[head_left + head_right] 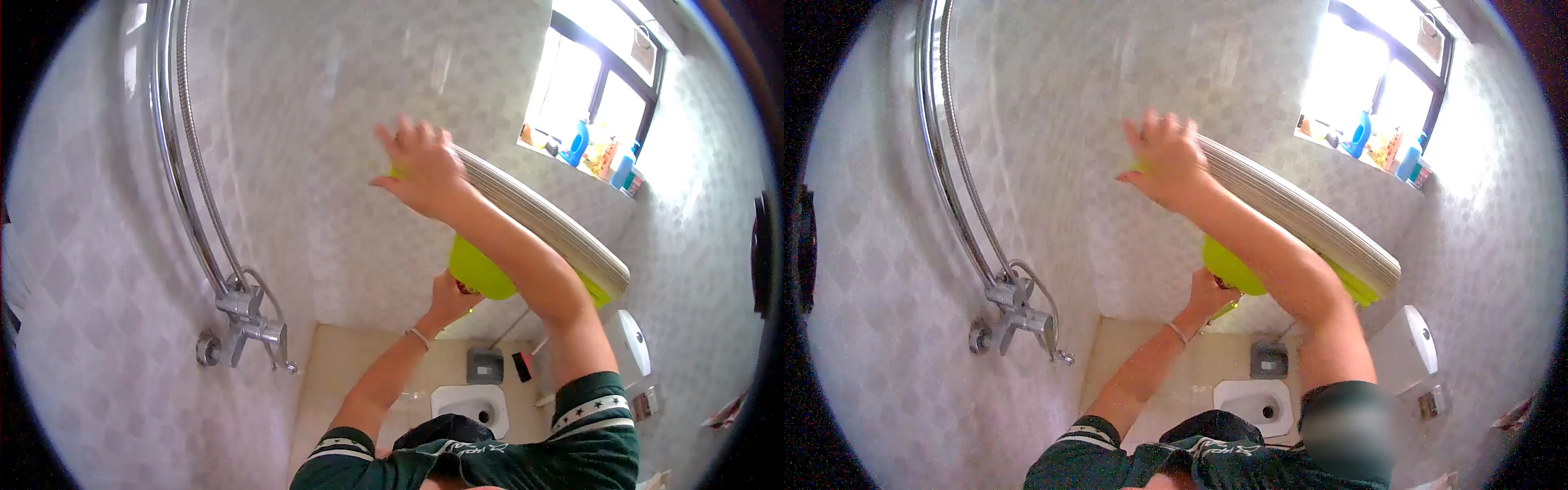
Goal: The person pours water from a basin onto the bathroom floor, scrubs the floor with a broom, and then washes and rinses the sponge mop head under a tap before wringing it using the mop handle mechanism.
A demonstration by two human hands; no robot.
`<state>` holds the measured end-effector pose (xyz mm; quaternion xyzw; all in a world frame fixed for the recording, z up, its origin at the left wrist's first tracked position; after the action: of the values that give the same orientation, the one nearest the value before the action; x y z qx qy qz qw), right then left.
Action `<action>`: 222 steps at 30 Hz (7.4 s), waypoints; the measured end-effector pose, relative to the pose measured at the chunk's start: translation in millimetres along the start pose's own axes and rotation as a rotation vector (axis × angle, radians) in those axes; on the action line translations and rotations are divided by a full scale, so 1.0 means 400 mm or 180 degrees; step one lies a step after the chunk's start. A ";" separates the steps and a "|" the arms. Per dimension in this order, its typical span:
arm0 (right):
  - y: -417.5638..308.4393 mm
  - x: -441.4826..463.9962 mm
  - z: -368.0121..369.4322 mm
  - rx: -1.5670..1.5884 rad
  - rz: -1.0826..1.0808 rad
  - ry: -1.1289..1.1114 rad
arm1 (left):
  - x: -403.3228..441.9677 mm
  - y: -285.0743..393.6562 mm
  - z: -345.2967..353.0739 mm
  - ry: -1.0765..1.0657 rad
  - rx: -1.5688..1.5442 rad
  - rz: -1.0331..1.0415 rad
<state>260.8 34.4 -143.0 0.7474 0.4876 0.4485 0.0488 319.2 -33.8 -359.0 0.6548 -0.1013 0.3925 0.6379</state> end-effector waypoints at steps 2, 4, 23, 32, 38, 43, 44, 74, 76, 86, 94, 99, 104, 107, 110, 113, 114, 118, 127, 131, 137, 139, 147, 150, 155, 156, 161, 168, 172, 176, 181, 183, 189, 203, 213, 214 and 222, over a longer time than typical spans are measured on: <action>-0.014 0.043 0.054 -0.0154 -0.0189 0.0275 | 0.004 0.024 0.003 -0.0006 0.0335 -0.0032; -0.016 0.026 0.033 -0.0307 -0.0373 0.0518 | 0.009 0.015 -0.004 -0.0017 0.0656 -0.0089; 0.159 -0.103 -0.037 0.1649 -0.0263 -0.0492 | 0.082 -0.032 -0.145 0.0487 -0.0040 -0.0069; -0.091 0.187 0.104 -0.0432 -0.0525 -0.0453 | 0.068 0.006 -0.095 0.0510 0.0257 0.0236; 0.134 -0.104 0.012 0.0032 -0.0413 0.0156 | 0.108 -0.064 -0.151 0.0307 0.0465 -0.0531; 0.253 -0.327 -0.074 -0.0693 -0.0336 0.0083 | 0.127 -0.053 -0.146 0.0195 -0.0745 -0.0120; 0.265 -0.330 -0.075 -0.0744 -0.0255 -0.0029 | 0.135 -0.056 -0.138 0.0219 -0.0763 -0.0094; 0.095 0.055 0.101 0.0491 -0.0137 -0.0368 | 0.132 -0.065 -0.071 0.0398 0.0142 -0.0118; 0.037 0.135 0.124 0.0486 -0.0139 -0.0578 | 0.127 -0.043 -0.061 0.0493 0.0222 -0.0102; 0.297 -0.245 0.012 -0.0271 -0.0278 -0.0049 | 0.189 -0.125 -0.215 0.0665 -0.0214 -0.0108; 0.170 -0.086 0.086 0.0007 -0.0339 0.0240 | 0.145 -0.066 -0.149 0.0675 0.0216 -0.0088; 0.024 0.100 0.121 0.0334 -0.0546 0.0433 | 0.137 -0.053 -0.098 0.0697 0.0510 0.0045; 0.137 -0.005 0.089 0.0726 -0.0418 -0.0056 | 0.152 -0.106 -0.115 0.0726 0.0275 -0.0278; 0.272 -0.193 0.021 0.0449 -0.0076 -0.0271 | 0.172 -0.118 -0.145 0.0631 -0.0051 -0.0212; 0.363 -0.333 -0.017 0.0091 0.0165 -0.0436 | 0.170 -0.112 -0.143 0.0416 0.0381 -0.0182; 0.374 -0.371 -0.048 -0.0281 0.0048 -0.0357 | 0.159 -0.087 -0.105 0.0399 -0.0285 -0.0090; 0.350 -0.345 -0.043 -0.0048 -0.0023 -0.0293 | 0.158 -0.098 -0.099 0.0464 -0.0092 -0.0024; 0.243 -0.175 0.023 0.0620 -0.0469 -0.0020 | 0.149 -0.107 -0.077 0.0341 0.0276 -0.0150; 0.101 0.034 0.089 0.0850 -0.0955 0.0552 | 0.149 -0.101 -0.100 0.0478 0.0473 -0.0341; 0.197 -0.133 0.029 0.0517 -0.0957 0.0204 | 0.145 -0.088 -0.124 0.0418 0.0305 -0.0669; 0.338 -0.393 -0.082 0.0310 -0.0119 -0.0673 | 0.156 -0.116 -0.118 0.0252 0.0192 -0.0267; 0.361 -0.433 -0.104 0.0029 -0.0276 -0.0679 | 0.166 -0.123 -0.113 0.0231 0.0093 -0.0025; 0.247 -0.160 0.016 0.0963 -0.0924 -0.0383 | 0.154 -0.080 -0.115 0.0464 -0.0008 -0.0048; 0.138 -0.022 0.051 0.1091 -0.1433 -0.0127 | 0.147 -0.069 -0.102 0.0467 0.0303 -0.0259; 0.054 0.127 0.127 0.1021 -0.1336 -0.0160 | 0.146 -0.068 -0.098 0.0457 0.0643 -0.0137; 0.053 0.123 0.138 0.0929 -0.1236 -0.0212 | 0.148 -0.091 -0.102 0.0428 0.0496 -0.0144; 0.198 -0.098 0.046 0.0565 -0.1112 -0.0511 | 0.159 -0.134 -0.100 0.0128 -0.0315 -0.0504; 0.335 -0.388 -0.087 0.0250 -0.0382 -0.1134 | 0.171 -0.131 -0.079 0.0063 -0.0157 -0.0210; 0.325 -0.328 -0.045 0.0398 -0.0399 -0.1014 | 0.181 -0.133 -0.074 0.0169 0.0130 -0.0065; 0.250 -0.128 0.051 0.0749 -0.0893 -0.0594 | 0.183 -0.133 -0.076 0.0260 0.0155 -0.0080; 0.125 0.090 0.147 0.1047 -0.1134 -0.0083 | 0.179 -0.122 -0.062 0.0345 0.0135 0.0005; 0.145 0.088 0.155 0.0946 -0.1097 -0.0142 | 0.193 -0.156 -0.064 0.0313 0.0382 -0.0264; 0.346 -0.194 0.038 0.0628 -0.0792 -0.0701 | 0.205 -0.158 -0.039 0.0024 0.0070 -0.0593; 0.751 -0.475 0.349 0.1983 0.1432 -0.2043 | 0.194 -0.237 0.133 -0.0059 0.1173 -0.1170; 0.655 -0.534 0.711 0.3181 0.0902 -0.2753 | -0.009 -0.453 0.122 0.0247 0.0860 -0.2399; 0.652 -0.536 0.743 0.3044 0.0840 -0.2906 | -0.020 -0.463 0.123 0.0379 0.0976 -0.2357; 0.396 -0.558 1.062 0.3846 0.0540 -0.4218 | -0.209 -0.484 0.039 0.0828 0.1393 -0.3053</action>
<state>646.9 -65.5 -453.1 0.7845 0.4553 -0.4050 -0.1146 391.7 -46.6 -557.0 0.6910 0.3727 0.1471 0.6016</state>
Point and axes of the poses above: each hand's wrist, its own x-axis towards the middle knuckle, its own z-axis out of the palm, y = z × x, the point moved 6 cm from there along x, towards the middle knuckle, and after that the axes turned 2 degrees about z, right-handed, at the moved point
